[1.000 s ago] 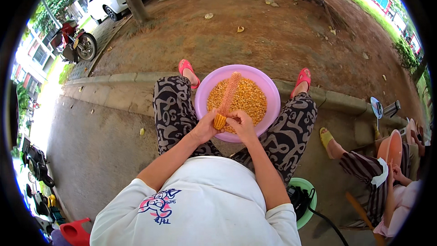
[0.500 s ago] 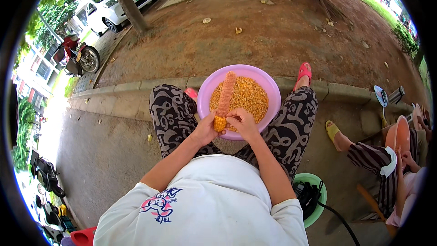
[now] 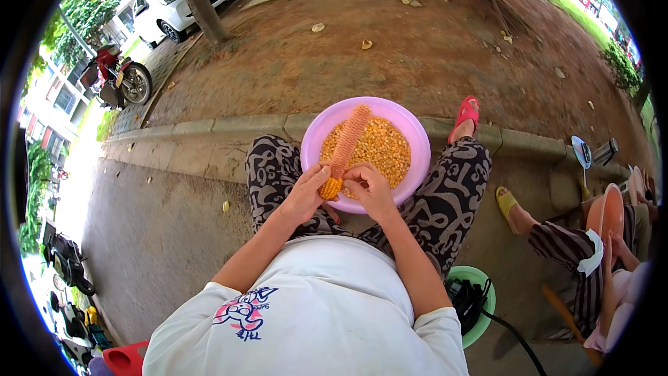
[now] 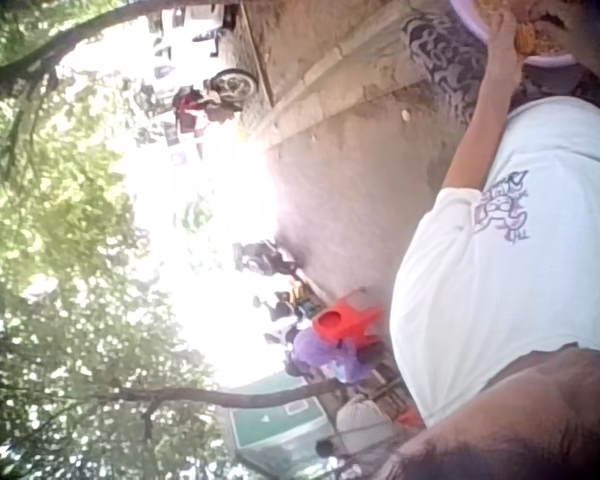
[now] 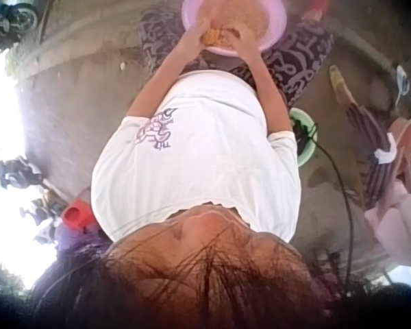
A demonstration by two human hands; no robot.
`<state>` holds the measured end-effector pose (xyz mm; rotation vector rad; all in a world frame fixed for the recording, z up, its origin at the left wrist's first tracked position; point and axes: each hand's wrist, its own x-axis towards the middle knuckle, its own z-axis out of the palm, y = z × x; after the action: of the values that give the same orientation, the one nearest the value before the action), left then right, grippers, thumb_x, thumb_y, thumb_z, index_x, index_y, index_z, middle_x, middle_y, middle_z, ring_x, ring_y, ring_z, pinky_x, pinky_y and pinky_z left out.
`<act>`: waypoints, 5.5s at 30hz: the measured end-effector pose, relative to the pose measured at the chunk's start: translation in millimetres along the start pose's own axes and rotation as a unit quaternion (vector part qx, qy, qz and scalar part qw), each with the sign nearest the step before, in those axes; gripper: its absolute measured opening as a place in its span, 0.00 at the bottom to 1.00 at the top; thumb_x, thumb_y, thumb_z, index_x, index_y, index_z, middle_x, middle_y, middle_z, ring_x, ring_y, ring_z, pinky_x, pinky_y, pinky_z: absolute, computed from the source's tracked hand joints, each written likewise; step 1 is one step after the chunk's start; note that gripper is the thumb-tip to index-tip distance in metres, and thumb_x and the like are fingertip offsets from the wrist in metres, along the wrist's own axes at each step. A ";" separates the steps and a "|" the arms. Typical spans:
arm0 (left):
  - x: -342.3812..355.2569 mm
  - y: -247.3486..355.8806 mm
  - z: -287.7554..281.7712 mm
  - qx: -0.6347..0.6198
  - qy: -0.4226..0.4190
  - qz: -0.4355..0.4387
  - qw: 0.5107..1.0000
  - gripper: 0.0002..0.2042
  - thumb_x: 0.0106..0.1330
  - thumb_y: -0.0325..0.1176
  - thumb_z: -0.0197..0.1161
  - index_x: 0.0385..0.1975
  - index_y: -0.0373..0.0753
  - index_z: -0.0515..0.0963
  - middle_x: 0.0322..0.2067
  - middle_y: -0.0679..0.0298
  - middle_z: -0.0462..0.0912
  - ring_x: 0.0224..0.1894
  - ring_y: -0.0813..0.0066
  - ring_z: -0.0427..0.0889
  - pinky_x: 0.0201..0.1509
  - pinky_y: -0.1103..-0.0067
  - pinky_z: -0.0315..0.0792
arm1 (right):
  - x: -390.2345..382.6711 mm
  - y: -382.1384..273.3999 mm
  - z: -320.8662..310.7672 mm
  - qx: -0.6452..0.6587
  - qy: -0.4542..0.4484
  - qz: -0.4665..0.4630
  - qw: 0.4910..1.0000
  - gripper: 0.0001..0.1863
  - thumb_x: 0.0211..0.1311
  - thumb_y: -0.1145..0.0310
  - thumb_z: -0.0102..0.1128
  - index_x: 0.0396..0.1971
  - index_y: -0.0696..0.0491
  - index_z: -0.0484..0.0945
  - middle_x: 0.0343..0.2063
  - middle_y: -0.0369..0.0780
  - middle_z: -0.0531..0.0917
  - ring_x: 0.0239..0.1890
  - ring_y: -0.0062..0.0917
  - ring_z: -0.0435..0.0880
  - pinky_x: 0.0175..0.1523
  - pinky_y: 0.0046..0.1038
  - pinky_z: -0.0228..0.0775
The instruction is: The person sits outdoors and removes corn kernels from a cob by hand, dropping them into a pink plastic basin. The person holds the cob with both hands and systematically strips the kernels until the cob is bare.
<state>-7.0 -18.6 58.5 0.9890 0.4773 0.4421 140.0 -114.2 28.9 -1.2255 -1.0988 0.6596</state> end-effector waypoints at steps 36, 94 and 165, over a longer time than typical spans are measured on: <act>-21.9 -11.1 8.8 0.190 0.046 0.111 0.974 0.17 0.69 0.36 0.49 0.52 0.33 0.64 0.37 0.66 0.72 0.36 0.84 0.71 0.39 0.86 0.69 | -5.8 -2.6 7.0 0.031 -0.056 0.064 0.996 0.06 0.60 0.72 0.51 0.30 0.60 0.69 0.23 0.37 0.76 0.28 0.18 0.76 0.33 0.20 0.69; 3.1 -26.2 -19.1 -0.141 -0.045 -0.005 0.989 0.17 0.70 0.41 0.47 0.53 0.40 0.63 0.43 0.65 0.73 0.42 0.76 0.73 0.44 0.78 0.70 | -0.8 17.6 9.3 -0.007 -0.005 0.048 0.999 0.06 0.54 0.76 0.61 0.32 0.57 0.75 0.36 0.37 0.73 0.33 0.19 0.76 0.36 0.19 0.70; 7.8 -31.9 -30.5 -0.096 -0.040 -0.011 0.995 0.16 0.70 0.45 0.46 0.51 0.44 0.65 0.39 0.67 0.75 0.36 0.77 0.76 0.33 0.80 0.69 | 1.1 12.8 13.4 0.038 -0.024 0.100 0.994 0.04 0.58 0.78 0.55 0.33 0.61 0.73 0.33 0.37 0.72 0.33 0.20 0.79 0.38 0.19 0.73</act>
<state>-13.6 -8.8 15.2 0.8119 0.3652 0.4196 130.1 -104.5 16.6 -1.2696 -0.9883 0.8796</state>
